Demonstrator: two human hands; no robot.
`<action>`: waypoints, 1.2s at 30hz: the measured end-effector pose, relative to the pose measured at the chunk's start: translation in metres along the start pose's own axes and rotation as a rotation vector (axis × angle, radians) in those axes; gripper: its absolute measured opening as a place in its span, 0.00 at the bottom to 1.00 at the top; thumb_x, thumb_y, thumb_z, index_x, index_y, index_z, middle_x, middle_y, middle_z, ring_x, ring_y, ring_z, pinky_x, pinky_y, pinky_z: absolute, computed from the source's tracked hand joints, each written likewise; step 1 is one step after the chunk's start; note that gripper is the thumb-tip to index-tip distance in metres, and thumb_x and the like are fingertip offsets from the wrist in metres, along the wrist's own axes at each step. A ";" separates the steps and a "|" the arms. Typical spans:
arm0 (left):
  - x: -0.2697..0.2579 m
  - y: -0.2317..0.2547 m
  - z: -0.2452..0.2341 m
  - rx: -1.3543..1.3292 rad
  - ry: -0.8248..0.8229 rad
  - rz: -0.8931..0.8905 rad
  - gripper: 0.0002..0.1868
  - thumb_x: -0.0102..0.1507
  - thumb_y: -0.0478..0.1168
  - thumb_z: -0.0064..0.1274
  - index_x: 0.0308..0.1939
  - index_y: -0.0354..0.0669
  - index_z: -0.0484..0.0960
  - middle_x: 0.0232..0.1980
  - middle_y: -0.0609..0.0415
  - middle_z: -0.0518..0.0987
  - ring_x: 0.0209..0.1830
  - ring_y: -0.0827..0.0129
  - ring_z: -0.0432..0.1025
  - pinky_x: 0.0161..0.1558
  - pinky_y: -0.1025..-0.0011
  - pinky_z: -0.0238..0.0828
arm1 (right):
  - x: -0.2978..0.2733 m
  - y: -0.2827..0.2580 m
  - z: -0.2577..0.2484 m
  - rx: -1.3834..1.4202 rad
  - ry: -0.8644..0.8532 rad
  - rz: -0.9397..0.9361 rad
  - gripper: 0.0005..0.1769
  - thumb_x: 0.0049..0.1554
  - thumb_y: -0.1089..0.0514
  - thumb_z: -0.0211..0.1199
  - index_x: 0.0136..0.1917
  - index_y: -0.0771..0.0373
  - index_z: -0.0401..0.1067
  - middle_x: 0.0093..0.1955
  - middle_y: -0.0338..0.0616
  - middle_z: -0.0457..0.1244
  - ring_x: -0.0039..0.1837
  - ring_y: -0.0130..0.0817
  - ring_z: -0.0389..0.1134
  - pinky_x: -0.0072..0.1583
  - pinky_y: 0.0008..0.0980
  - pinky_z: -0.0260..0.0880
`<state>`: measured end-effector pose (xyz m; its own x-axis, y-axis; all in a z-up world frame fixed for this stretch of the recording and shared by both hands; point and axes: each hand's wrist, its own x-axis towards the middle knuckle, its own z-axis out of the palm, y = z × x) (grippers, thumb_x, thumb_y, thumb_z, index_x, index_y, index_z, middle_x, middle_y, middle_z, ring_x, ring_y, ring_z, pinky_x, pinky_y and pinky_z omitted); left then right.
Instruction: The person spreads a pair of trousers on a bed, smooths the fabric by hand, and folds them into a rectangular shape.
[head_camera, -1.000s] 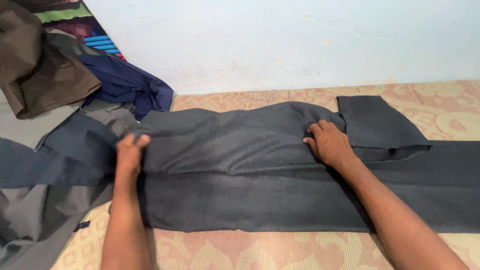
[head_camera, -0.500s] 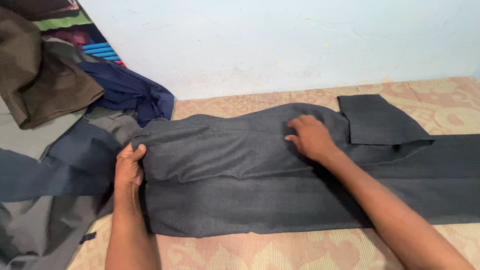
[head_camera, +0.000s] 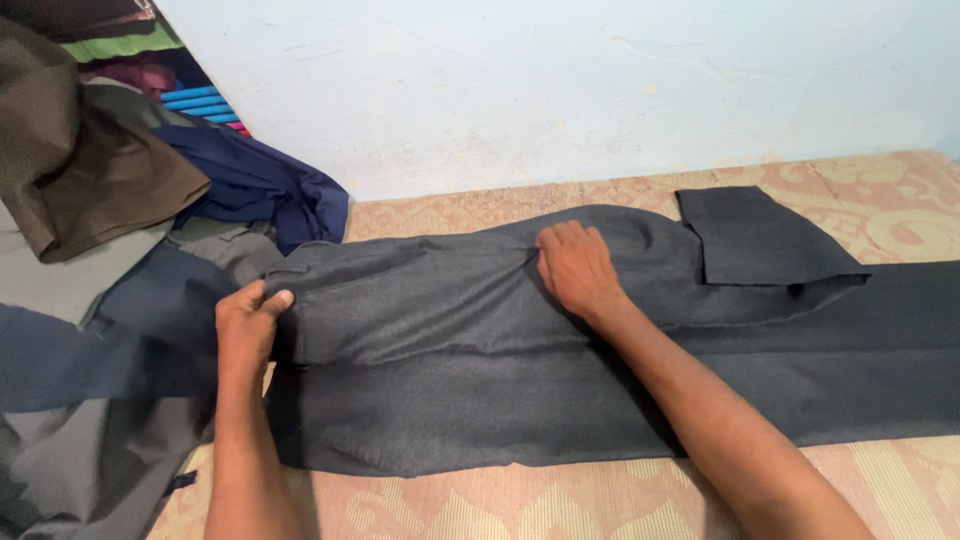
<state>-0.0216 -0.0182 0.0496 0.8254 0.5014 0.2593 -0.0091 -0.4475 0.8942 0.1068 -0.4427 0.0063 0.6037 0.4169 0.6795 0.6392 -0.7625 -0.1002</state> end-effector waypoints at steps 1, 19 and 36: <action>-0.006 0.010 0.000 0.225 0.034 0.031 0.06 0.64 0.33 0.61 0.41 0.30 0.84 0.35 0.44 0.82 0.33 0.60 0.74 0.41 0.60 0.68 | 0.001 0.000 -0.003 0.040 0.011 0.029 0.07 0.57 0.60 0.61 0.50 0.61 0.70 0.45 0.48 0.65 0.50 0.46 0.66 0.53 0.44 0.64; -0.017 0.052 -0.020 -0.524 -0.033 -0.364 0.10 0.62 0.46 0.53 0.40 0.44 0.76 0.32 0.61 0.79 0.34 0.67 0.77 0.45 0.50 0.73 | -0.011 -0.029 -0.094 0.272 -0.144 -0.289 0.13 0.60 0.47 0.63 0.42 0.58 0.70 0.40 0.44 0.65 0.42 0.45 0.69 0.43 0.42 0.70; -0.033 -0.005 -0.054 0.651 -0.101 -0.501 0.20 0.51 0.32 0.70 0.47 0.44 0.83 0.39 0.44 0.83 0.36 0.55 0.78 0.37 0.56 0.78 | -0.109 -0.096 -0.098 0.464 -0.296 -0.480 0.09 0.56 0.55 0.66 0.46 0.61 0.72 0.44 0.45 0.64 0.47 0.43 0.68 0.49 0.42 0.70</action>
<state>-0.0796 0.0076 0.0560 0.6919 0.7003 -0.1756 0.6764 -0.5437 0.4968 -0.0674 -0.4633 0.0132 0.2676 0.8187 0.5080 0.9624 -0.2010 -0.1829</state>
